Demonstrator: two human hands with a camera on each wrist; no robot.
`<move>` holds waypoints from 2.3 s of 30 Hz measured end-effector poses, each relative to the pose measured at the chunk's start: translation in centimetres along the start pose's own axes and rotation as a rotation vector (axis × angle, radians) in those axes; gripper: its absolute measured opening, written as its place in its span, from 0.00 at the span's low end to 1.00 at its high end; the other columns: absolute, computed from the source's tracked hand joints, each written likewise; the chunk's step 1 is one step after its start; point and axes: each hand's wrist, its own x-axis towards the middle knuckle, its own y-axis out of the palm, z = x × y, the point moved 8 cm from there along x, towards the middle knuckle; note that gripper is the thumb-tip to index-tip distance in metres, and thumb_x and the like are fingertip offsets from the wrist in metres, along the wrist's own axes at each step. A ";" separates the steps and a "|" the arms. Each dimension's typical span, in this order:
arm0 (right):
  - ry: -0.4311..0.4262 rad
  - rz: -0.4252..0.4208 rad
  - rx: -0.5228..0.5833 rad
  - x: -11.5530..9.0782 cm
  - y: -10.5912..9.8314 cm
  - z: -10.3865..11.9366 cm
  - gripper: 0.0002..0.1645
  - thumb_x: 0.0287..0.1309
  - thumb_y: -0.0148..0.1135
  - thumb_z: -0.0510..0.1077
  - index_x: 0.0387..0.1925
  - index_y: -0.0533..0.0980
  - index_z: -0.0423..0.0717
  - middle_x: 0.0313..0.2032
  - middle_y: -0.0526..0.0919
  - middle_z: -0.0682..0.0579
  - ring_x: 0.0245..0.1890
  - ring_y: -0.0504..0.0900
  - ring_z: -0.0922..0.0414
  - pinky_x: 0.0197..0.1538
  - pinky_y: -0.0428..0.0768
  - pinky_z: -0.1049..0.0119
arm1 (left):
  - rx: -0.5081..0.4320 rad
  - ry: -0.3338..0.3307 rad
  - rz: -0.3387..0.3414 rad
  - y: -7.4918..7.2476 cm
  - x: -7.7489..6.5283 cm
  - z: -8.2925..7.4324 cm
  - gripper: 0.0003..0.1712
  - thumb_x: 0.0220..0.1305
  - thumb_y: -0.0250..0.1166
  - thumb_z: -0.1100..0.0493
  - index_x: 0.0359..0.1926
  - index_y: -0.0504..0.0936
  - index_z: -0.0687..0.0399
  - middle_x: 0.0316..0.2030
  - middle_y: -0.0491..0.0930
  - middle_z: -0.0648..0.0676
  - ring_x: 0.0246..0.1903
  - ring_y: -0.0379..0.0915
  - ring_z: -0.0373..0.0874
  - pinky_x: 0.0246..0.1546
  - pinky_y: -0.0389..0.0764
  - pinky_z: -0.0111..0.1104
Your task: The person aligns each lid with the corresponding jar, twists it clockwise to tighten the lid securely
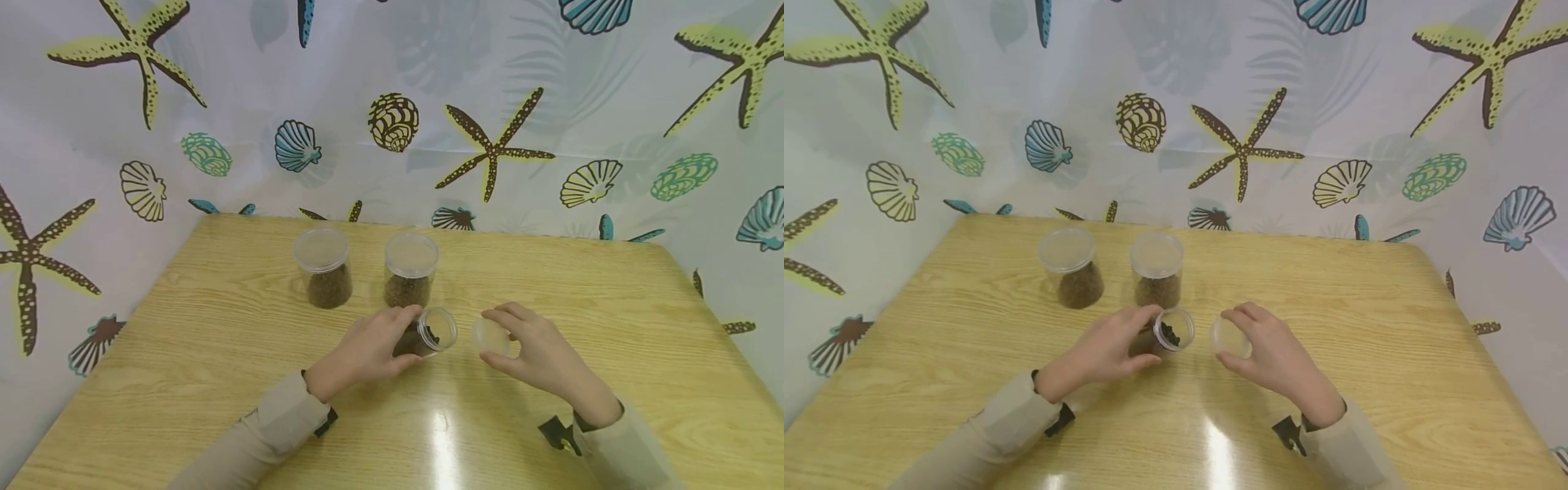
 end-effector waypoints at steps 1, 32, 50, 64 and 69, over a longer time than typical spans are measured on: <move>-0.004 -0.002 -0.001 0.0 0.0 0.0 0.28 0.41 0.71 0.43 0.47 0.75 0.35 0.41 0.77 0.45 0.30 0.77 0.56 0.28 0.76 0.70 | 0.004 0.000 0.004 0.0 0.0 0.0 0.37 0.53 0.67 0.48 0.60 0.63 0.55 0.48 0.75 0.57 0.46 0.73 0.48 0.37 0.78 0.40; -0.216 -0.100 0.149 1.8 0.3 2.8 0.29 0.49 0.67 0.50 0.49 0.73 0.37 0.46 0.75 0.45 0.37 0.78 0.55 0.35 0.79 0.65 | -0.037 0.048 0.015 0.6 0.3 -0.3 0.38 0.52 0.68 0.49 0.60 0.63 0.60 0.49 0.74 0.58 0.47 0.71 0.48 0.46 0.74 0.38; -0.249 -0.073 0.082 2.2 0.9 3.4 0.33 0.39 0.73 0.43 0.50 0.73 0.37 0.46 0.76 0.45 0.41 0.78 0.52 0.39 0.78 0.59 | 0.015 0.032 0.010 0.8 0.3 -0.7 0.36 0.53 0.68 0.48 0.59 0.65 0.57 0.48 0.74 0.56 0.46 0.71 0.47 0.43 0.75 0.36; -0.227 -0.028 0.090 2.2 1.2 3.3 0.33 0.40 0.73 0.42 0.50 0.73 0.36 0.46 0.76 0.44 0.42 0.77 0.50 0.41 0.78 0.57 | 0.051 0.055 -0.021 0.7 0.3 -1.1 0.36 0.52 0.68 0.48 0.58 0.65 0.59 0.46 0.75 0.56 0.43 0.71 0.46 0.40 0.75 0.34; -0.230 -0.029 0.111 2.2 1.3 3.4 0.32 0.40 0.73 0.42 0.50 0.73 0.36 0.46 0.75 0.45 0.42 0.78 0.51 0.41 0.78 0.58 | 0.065 0.060 -0.030 0.7 0.3 -1.2 0.37 0.52 0.68 0.48 0.58 0.65 0.59 0.44 0.75 0.55 0.42 0.71 0.46 0.39 0.75 0.34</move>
